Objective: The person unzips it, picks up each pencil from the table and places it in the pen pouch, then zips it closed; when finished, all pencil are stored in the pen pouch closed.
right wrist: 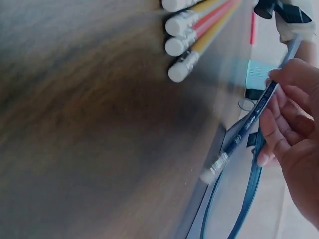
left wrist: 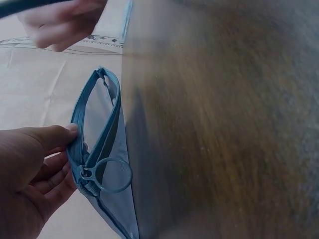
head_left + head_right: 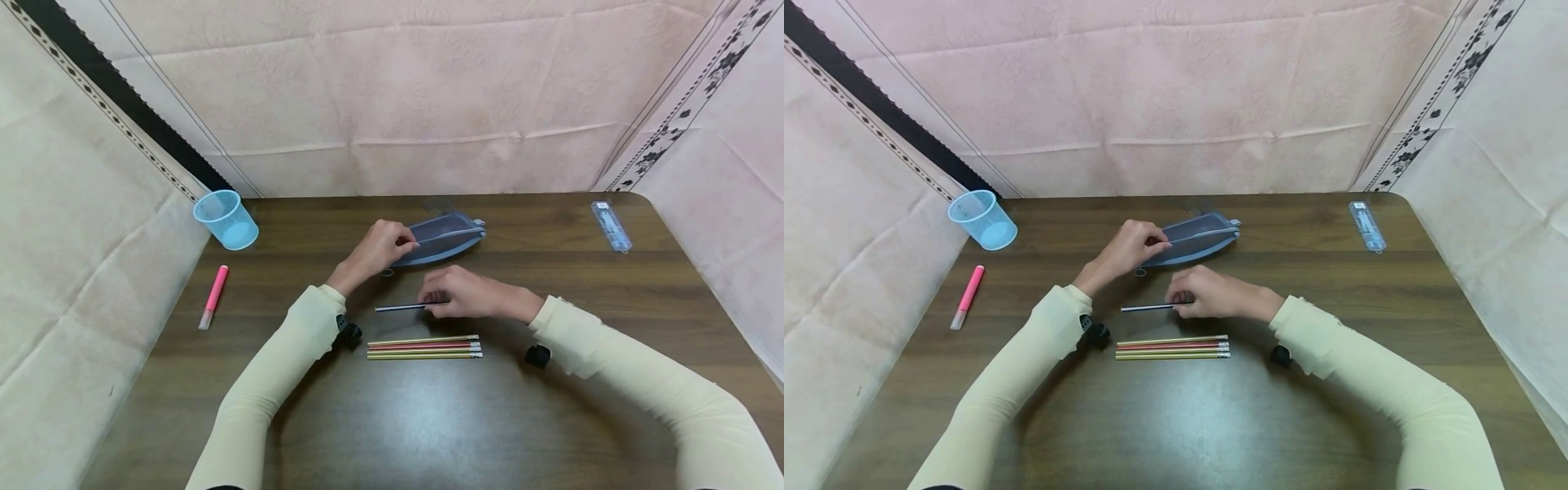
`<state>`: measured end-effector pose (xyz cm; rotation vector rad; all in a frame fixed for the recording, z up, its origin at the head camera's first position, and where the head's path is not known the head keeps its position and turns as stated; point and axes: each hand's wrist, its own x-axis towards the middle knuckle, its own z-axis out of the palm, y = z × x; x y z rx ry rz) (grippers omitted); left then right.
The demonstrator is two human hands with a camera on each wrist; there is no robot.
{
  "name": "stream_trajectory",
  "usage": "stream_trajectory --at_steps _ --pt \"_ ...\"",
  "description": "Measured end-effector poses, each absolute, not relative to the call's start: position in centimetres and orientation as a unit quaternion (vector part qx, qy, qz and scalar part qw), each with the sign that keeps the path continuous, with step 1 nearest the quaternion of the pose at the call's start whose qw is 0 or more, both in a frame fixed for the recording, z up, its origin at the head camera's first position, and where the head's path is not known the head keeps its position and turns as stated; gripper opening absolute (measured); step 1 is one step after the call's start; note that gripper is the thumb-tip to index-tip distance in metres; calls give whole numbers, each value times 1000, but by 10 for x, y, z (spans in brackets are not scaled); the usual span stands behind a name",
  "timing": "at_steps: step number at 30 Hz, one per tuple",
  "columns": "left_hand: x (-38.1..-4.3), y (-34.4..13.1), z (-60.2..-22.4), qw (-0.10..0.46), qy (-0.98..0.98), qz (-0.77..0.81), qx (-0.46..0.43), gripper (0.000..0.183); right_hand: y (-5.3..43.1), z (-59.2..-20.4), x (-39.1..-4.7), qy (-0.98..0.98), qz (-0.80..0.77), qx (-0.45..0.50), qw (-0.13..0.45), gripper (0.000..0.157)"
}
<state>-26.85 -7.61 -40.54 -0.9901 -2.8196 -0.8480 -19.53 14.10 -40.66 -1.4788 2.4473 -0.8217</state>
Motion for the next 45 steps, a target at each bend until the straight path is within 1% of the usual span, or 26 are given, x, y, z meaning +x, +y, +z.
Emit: stream_trajectory --at_steps 5,8,11,19,23,26,28,30,33,35,36,41,43,45 --pt "-270 -76 -406 23 -906 -274 -323 16 144 -402 -199 818 -380 -424 82 11" --pt "-270 -76 -406 27 -905 -277 -321 14 144 -400 -203 805 -461 -359 101 9" --pt "-271 -75 -405 31 -908 -275 -316 14 143 -401 -206 772 -550 -287 136 10" --pt "-271 -74 -405 33 -911 -261 -317 17 143 -406 -212 621 -736 -50 265 30" --pt "-272 -72 -404 34 -910 -261 -320 17 148 -409 -216 489 -808 79 318 28" --pt "-272 -71 -404 36 -910 -261 -321 17 152 -412 -221 425 -826 142 342 28" --pt "-272 -70 -403 34 -910 -261 -320 17 154 -413 -226 415 -825 167 346 27" --pt "-272 -70 -403 32 -911 -260 -318 17 156 -413 -232 415 -825 181 339 22" --pt "-272 -69 -402 23 -913 -259 -314 18 157 -413 -242 428 -825 200 311 15" --pt "-272 -68 -403 20 -914 -258 -311 19 157 -412 -248 437 -824 205 295 14" --pt "-271 -68 -403 18 -915 -259 -310 19 156 -412 -250 443 -823 208 289 18" --pt "-271 -66 -406 19 -914 -256 -315 18 147 -413 -260 464 -815 224 265 47" --pt "-271 -66 -407 20 -912 -258 -318 18 142 -414 -263 471 -812 232 255 51" --pt "-271 -66 -407 20 -911 -264 -315 17 137 -415 -267 475 -811 237 248 52"
